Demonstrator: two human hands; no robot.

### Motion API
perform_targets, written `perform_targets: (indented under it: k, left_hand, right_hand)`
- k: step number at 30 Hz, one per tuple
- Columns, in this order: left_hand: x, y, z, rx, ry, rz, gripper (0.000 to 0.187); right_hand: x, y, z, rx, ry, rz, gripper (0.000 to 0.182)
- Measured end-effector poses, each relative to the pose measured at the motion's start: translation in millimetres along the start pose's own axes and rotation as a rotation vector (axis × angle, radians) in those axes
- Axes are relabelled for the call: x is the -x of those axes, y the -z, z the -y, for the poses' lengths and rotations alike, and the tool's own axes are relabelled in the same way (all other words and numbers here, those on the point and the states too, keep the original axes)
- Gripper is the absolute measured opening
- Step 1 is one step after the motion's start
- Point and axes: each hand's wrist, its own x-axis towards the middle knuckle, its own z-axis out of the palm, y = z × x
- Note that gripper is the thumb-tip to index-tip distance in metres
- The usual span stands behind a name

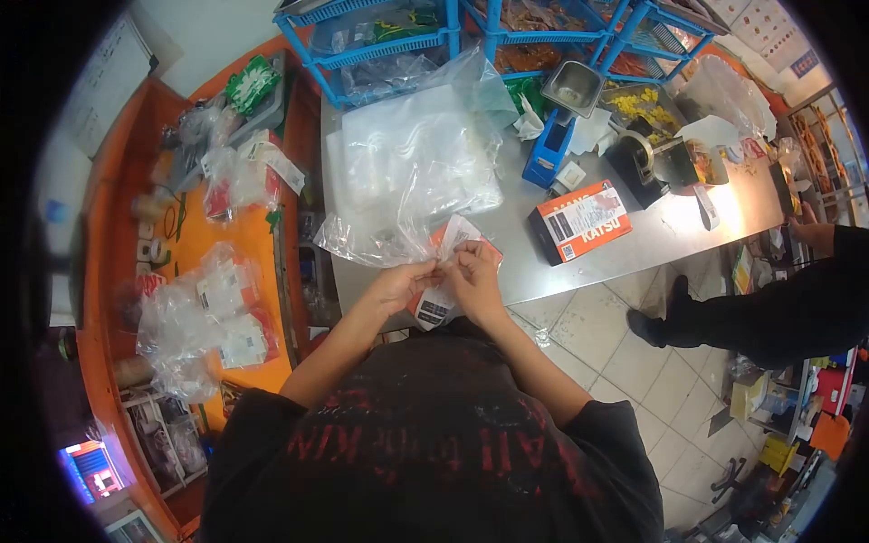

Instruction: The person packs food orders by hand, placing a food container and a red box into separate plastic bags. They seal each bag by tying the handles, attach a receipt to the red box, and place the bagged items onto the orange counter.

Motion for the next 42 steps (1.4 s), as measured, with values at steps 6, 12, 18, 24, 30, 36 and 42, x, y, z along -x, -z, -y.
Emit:
perform_targets:
  k: [6, 12, 18, 24, 30, 36, 42]
  left_hand:
    - [4, -6, 0, 0.044, -0.007, -0.009, 0.025]
    - [3, -3, 2, 0.069, -0.011, -0.01, 0.026]
    - [9, -3, 11, -0.027, -0.128, 0.09, 0.033]
    - [1, 8, 8, -0.528, -0.394, 0.006, 0.036]
    - [3, 7, -17, -0.39, 0.048, -0.067, 0.037]
    - [25, -29, -24, -0.435, -0.497, -0.04, 0.031]
    - [31, -41, -17, -1.437, -1.18, -0.579, 0.017]
  right_hand:
    - [3, 1, 11, 0.322, 0.093, 0.038, 0.01]
    - [3, 2, 18, 0.378, 0.095, 0.063, 0.011]
    - [0, 2, 18, 0.391, 0.084, 0.019, 0.011]
    - [-6, 8, 23, 0.439, 0.114, 0.023, 0.015]
    - [-15, 8, 5, 0.174, 0.07, -0.023, 0.009]
    - [-12, 1, -4, -0.296, -0.251, -0.069, 0.01]
    - [-10, -2, 19, -0.284, -0.317, -0.163, 0.012]
